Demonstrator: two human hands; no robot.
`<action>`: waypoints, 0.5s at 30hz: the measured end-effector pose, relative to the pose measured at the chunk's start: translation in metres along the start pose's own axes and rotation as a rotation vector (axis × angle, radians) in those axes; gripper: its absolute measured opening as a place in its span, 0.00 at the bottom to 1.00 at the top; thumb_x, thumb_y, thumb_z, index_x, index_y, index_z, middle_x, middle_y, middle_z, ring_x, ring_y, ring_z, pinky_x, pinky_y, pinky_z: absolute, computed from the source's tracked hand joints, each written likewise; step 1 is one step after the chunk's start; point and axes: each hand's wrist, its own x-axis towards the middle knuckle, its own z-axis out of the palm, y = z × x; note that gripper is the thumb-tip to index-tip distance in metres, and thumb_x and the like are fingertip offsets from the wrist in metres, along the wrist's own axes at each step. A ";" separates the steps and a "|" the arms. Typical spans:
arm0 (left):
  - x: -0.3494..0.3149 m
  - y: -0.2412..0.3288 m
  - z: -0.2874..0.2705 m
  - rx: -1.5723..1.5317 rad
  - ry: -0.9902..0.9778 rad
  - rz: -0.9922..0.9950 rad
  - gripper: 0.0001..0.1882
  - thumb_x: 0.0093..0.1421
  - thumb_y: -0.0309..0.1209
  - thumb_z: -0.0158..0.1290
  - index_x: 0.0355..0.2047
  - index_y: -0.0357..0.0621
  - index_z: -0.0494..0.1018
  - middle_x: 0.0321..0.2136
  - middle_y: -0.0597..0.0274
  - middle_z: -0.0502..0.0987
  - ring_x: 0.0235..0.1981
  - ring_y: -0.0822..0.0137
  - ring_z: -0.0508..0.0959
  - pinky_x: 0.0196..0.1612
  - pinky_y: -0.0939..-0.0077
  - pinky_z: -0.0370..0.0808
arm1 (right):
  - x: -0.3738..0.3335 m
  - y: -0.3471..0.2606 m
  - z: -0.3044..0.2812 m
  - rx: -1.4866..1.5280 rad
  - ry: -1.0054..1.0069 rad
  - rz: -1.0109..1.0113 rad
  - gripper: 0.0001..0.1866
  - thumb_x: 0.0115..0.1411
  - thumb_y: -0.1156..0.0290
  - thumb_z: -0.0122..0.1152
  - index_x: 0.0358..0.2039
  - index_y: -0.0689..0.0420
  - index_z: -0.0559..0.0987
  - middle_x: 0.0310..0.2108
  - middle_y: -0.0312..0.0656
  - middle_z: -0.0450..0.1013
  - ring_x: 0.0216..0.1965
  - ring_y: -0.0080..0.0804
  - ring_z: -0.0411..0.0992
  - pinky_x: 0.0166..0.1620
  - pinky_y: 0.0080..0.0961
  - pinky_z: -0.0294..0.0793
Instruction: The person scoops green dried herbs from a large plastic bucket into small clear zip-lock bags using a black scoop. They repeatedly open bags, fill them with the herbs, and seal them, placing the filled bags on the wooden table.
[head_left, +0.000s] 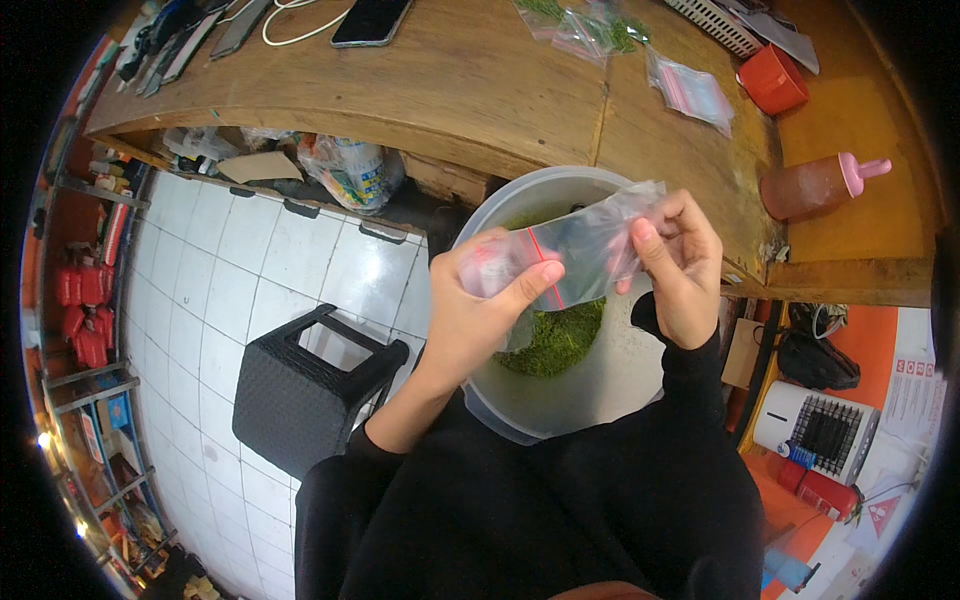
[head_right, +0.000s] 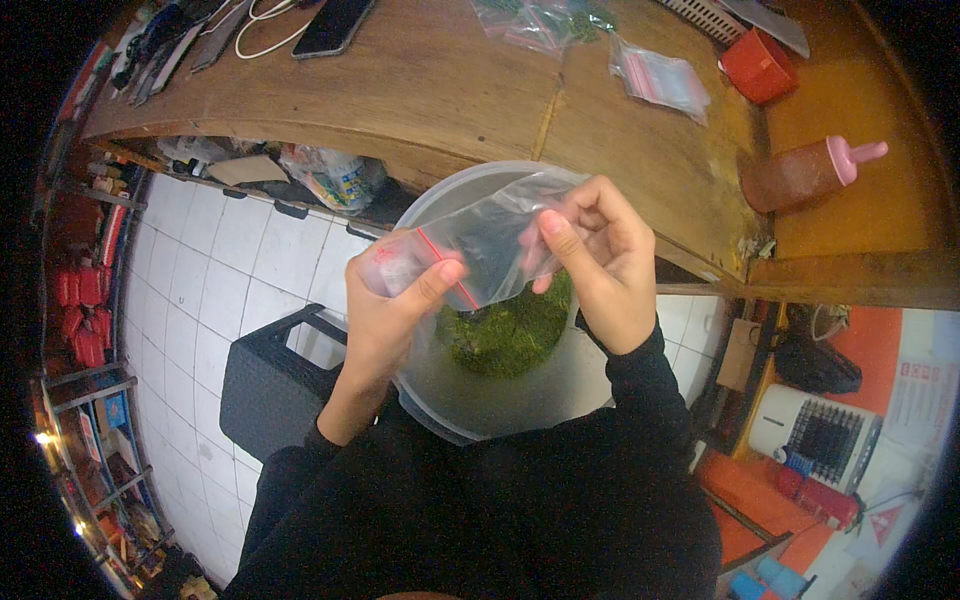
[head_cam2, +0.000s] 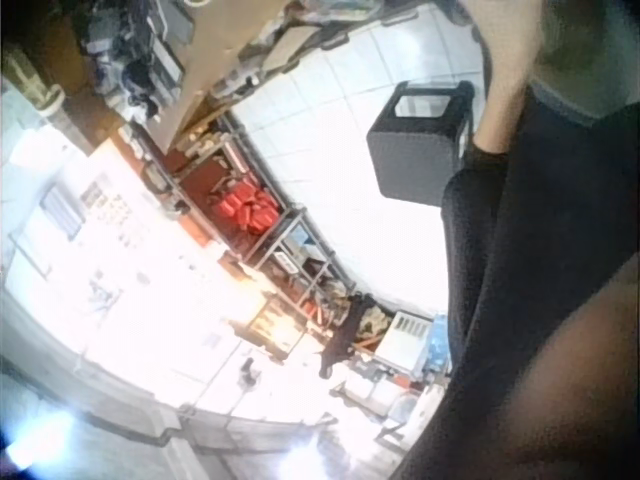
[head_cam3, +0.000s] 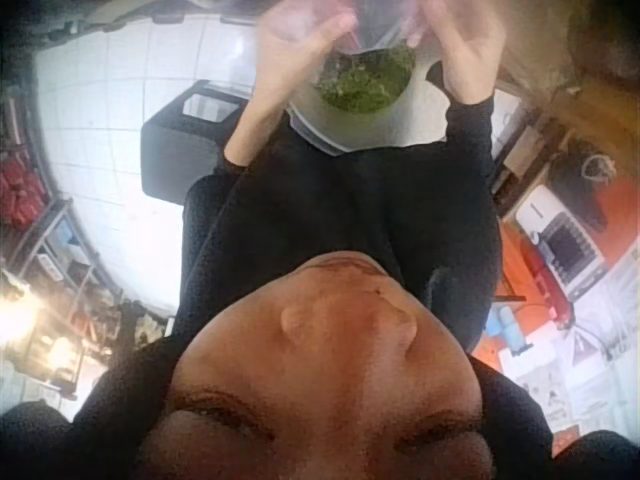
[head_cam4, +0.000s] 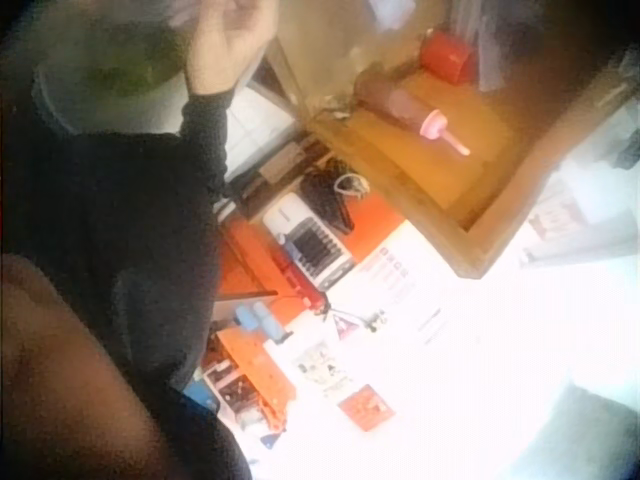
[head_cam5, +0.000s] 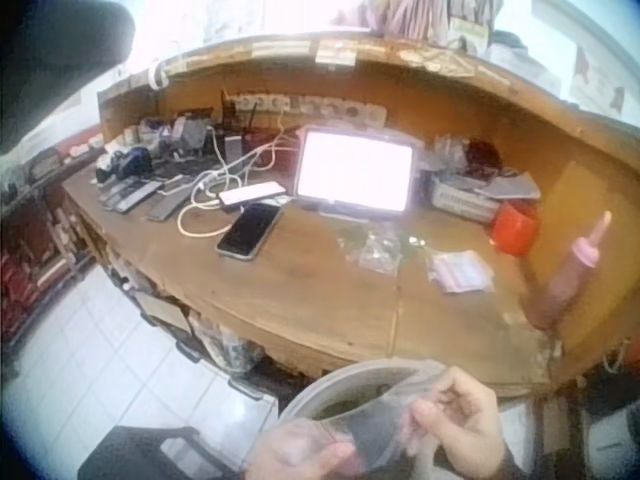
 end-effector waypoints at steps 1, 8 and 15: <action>0.001 0.000 0.000 0.017 0.007 0.006 0.08 0.49 0.29 0.60 0.22 0.39 0.72 0.20 0.69 0.73 0.24 0.80 0.71 0.28 0.87 0.66 | 0.002 0.004 -0.002 -0.075 0.000 -0.022 0.06 0.58 0.72 0.53 0.29 0.62 0.70 0.27 0.42 0.71 0.26 0.23 0.69 0.28 0.16 0.68; 0.004 -0.015 0.000 -0.290 0.044 0.145 0.10 0.52 0.24 0.55 0.19 0.43 0.64 0.20 0.65 0.71 0.20 0.80 0.67 0.25 0.87 0.64 | 0.006 0.010 -0.004 -0.202 0.101 -0.107 0.10 0.61 0.69 0.49 0.31 0.64 0.72 0.33 0.47 0.73 0.30 0.28 0.72 0.29 0.17 0.70; 0.004 -0.019 -0.007 -0.407 -0.040 0.149 0.07 0.53 0.24 0.53 0.28 0.40 0.64 0.30 0.63 0.70 0.31 0.77 0.68 0.34 0.86 0.64 | 0.002 0.004 -0.004 0.079 -0.012 -0.029 0.12 0.63 0.67 0.42 0.36 0.63 0.69 0.35 0.53 0.72 0.31 0.36 0.74 0.25 0.20 0.73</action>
